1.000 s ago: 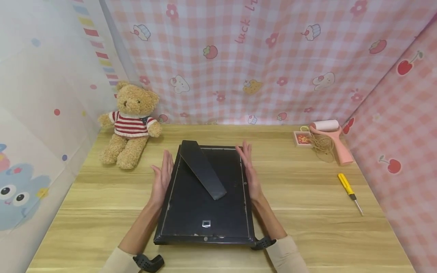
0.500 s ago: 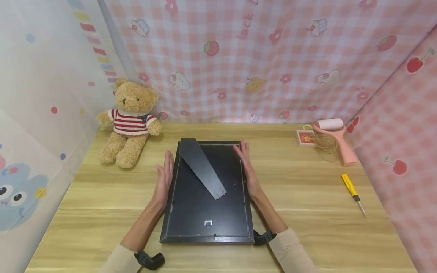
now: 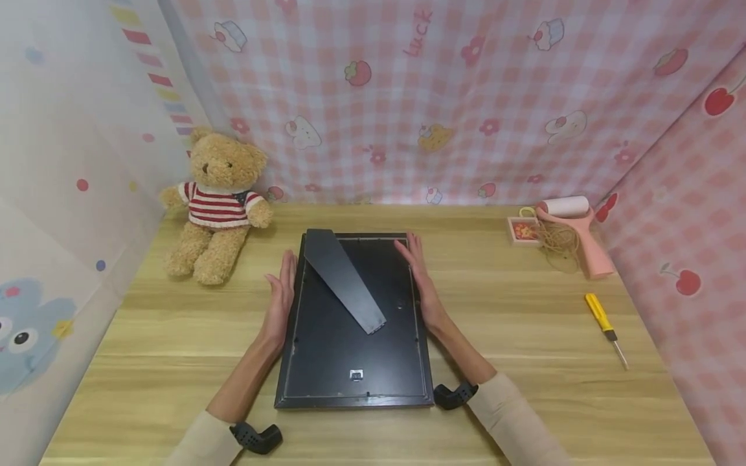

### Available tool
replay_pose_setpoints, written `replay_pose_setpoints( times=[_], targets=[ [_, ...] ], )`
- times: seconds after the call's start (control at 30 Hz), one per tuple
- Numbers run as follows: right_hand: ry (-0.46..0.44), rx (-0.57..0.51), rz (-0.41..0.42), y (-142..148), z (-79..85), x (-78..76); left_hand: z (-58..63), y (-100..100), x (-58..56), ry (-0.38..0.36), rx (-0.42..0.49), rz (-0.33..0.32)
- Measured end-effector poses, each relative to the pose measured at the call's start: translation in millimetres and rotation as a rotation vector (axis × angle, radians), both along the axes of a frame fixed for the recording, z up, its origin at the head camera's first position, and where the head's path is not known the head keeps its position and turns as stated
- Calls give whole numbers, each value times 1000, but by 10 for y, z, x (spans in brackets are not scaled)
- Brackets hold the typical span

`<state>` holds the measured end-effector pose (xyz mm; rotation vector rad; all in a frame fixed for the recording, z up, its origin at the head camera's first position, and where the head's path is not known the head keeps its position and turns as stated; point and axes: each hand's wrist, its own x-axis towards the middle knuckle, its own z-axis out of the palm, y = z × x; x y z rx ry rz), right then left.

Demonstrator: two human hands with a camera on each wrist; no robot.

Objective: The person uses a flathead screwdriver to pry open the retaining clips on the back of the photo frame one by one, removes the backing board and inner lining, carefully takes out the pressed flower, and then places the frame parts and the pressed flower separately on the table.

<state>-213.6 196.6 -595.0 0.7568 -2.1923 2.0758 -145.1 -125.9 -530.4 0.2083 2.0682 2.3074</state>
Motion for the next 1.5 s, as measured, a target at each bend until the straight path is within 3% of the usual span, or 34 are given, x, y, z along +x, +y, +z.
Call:
replay_pose_setpoints(
  times=[0.2,0.4,0.47,0.57,0.8,0.93,1.1,1.17,1.23,1.27,1.4,1.5],
  targets=[
    [-25,32,18,-3,48,20,-23,-3,-23,5,-9,3],
    [-42,33,26,3,44,23,-404,-75,-198,-27,-37,-7],
    [-39,44,26,7,36,23,-474,-82,-236,-38,-63,-8],
    [-33,58,20,11,58,39,-427,-55,-232,-14,-100,-13],
    [-62,97,-1,5,122,59,-45,54,-74,61,-316,46],
    [-71,103,-12,7,110,45,-14,40,-61,74,-389,65],
    [-68,68,-11,62,129,34,-6,-99,-162,67,-430,17],
    [-78,64,-38,107,202,48,-18,-176,-214,83,-449,-9],
    [-106,74,-79,155,387,121,-20,-243,-250,118,-475,-41],
    [-110,105,-131,195,438,142,-24,-273,-267,135,-498,-59],
    [-57,322,-275,400,915,426,8,-359,-306,180,-590,-150],
    [9,469,-368,734,1090,599,61,-399,-308,189,-663,-201]
  ],
)
